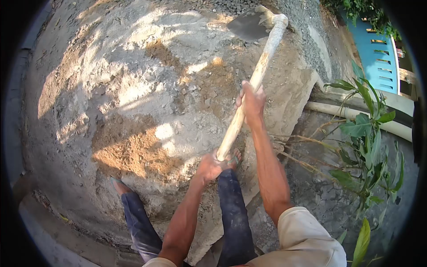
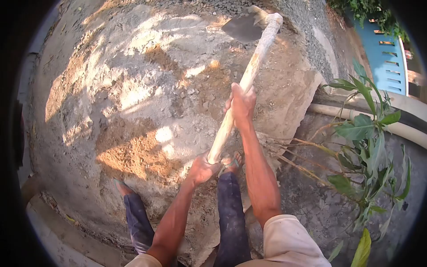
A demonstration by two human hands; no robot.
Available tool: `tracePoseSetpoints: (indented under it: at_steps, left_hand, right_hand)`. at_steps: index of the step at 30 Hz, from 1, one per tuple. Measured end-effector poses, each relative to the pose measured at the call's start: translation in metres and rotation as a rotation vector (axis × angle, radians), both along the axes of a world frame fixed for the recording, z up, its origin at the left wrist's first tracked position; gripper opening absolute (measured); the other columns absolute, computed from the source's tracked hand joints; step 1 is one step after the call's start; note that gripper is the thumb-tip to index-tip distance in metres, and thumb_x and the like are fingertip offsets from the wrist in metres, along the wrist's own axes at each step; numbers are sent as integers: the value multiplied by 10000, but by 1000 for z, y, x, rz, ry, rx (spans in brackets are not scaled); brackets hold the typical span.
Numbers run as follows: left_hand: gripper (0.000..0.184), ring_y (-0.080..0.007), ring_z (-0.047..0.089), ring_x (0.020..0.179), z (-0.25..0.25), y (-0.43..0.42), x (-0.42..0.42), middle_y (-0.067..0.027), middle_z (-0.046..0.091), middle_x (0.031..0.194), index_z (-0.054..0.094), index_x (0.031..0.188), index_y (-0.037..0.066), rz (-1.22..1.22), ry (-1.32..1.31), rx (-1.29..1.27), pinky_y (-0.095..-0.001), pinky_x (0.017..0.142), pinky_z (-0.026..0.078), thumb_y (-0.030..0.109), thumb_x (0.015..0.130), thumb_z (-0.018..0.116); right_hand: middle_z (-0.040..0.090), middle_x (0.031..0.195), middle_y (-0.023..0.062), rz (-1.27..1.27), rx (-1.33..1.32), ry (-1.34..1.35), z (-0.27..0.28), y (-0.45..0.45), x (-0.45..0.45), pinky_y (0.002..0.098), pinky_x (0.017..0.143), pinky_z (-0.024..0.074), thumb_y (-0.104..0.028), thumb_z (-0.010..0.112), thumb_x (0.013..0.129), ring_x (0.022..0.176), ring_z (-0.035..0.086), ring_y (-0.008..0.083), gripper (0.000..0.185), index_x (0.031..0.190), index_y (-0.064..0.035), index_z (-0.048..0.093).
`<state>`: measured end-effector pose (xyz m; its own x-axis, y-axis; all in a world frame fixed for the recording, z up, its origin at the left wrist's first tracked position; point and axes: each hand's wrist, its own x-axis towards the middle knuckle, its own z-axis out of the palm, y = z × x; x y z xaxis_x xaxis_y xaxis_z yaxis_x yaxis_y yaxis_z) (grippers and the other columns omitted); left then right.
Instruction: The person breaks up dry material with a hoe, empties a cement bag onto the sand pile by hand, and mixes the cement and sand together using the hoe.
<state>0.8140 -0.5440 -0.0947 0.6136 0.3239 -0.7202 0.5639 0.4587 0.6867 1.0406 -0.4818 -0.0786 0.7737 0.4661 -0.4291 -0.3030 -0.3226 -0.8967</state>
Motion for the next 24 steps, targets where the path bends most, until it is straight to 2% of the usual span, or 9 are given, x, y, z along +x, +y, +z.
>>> tracePoseSetpoints:
  at_steps: [3, 4, 6, 9, 12, 14, 18, 20, 24]
  left_hand:
    - [472, -145, 595, 597, -4, 35, 21, -60, 656, 749, 632, 1184, -61, 42, -38, -218, -311, 530, 465, 211, 822, 765]
    - [474, -120, 549, 544, 4, 40, 17, -35, 625, 708, 630, 1173, -76, -32, 0, -370, -295, 478, 419, 194, 811, 774]
    - [419, -98, 513, 491, 6, 17, -18, -20, 607, 662, 648, 1126, -71, 159, 14, -403, -296, 435, 369, 159, 795, 763]
    - [418, -137, 582, 571, 8, -4, -74, -61, 644, 718, 667, 1093, -55, 124, 32, -327, -327, 505, 451, 205, 780, 760]
    - [472, -235, 676, 717, 7, -48, -131, -150, 697, 812, 676, 1087, -44, 5, 207, -44, -384, 650, 529, 289, 767, 772]
    - [496, -437, 695, 947, 19, -55, -172, -263, 712, 968, 644, 1134, -13, -118, 299, -40, -470, 863, 533, 284, 744, 723]
    - [511, -372, 718, 930, 51, -66, -229, -265, 716, 973, 663, 1119, -31, -127, 355, -25, -441, 808, 540, 322, 759, 748]
    - [449, -459, 685, 982, 86, -58, -264, -299, 703, 997, 657, 1098, -12, -163, 409, 9, -505, 865, 533, 301, 781, 712]
    - [393, -479, 677, 967, 142, -17, -354, -308, 697, 965, 661, 1080, -8, -217, 484, 1, -522, 856, 534, 278, 815, 707]
  right_hand:
    - [504, 682, 53, 40, -141, -65, -40, 38, 34, 348, 410, 494, -177, 610, 959, 468, 538, 165, 216, 989, -17, 468]
    - [541, 673, 86, 88, -319, -19, -66, 34, 27, 366, 406, 515, -167, 593, 949, 463, 561, 189, 236, 1003, 42, 499]
    - [587, 664, 135, 100, -504, 37, -102, 26, 3, 392, 406, 545, -156, 577, 935, 464, 594, 222, 300, 1034, 124, 539]
    - [585, 671, 144, 15, -538, 78, -108, -6, -50, 399, 402, 547, -157, 580, 930, 476, 600, 230, 324, 1049, 141, 541]
    - [534, 602, 116, -18, -603, 192, -114, -45, -111, 412, 391, 488, -165, 569, 942, 430, 536, 224, 220, 885, 46, 552]
    - [530, 590, 110, -30, -647, 228, -113, -59, -159, 413, 389, 476, -190, 577, 952, 429, 537, 228, 260, 828, 37, 555]
    - [523, 578, 95, -30, -681, 310, -94, -76, -221, 413, 384, 474, -220, 610, 954, 427, 541, 233, 303, 787, 24, 551]
    - [524, 612, 87, 9, -617, 393, -77, -82, -257, 416, 392, 485, -222, 625, 954, 442, 550, 230, 256, 879, 13, 554]
    - [523, 698, 71, 28, -529, 589, -38, -54, -331, 406, 462, 510, -245, 654, 954, 507, 550, 207, 247, 1030, -47, 525]
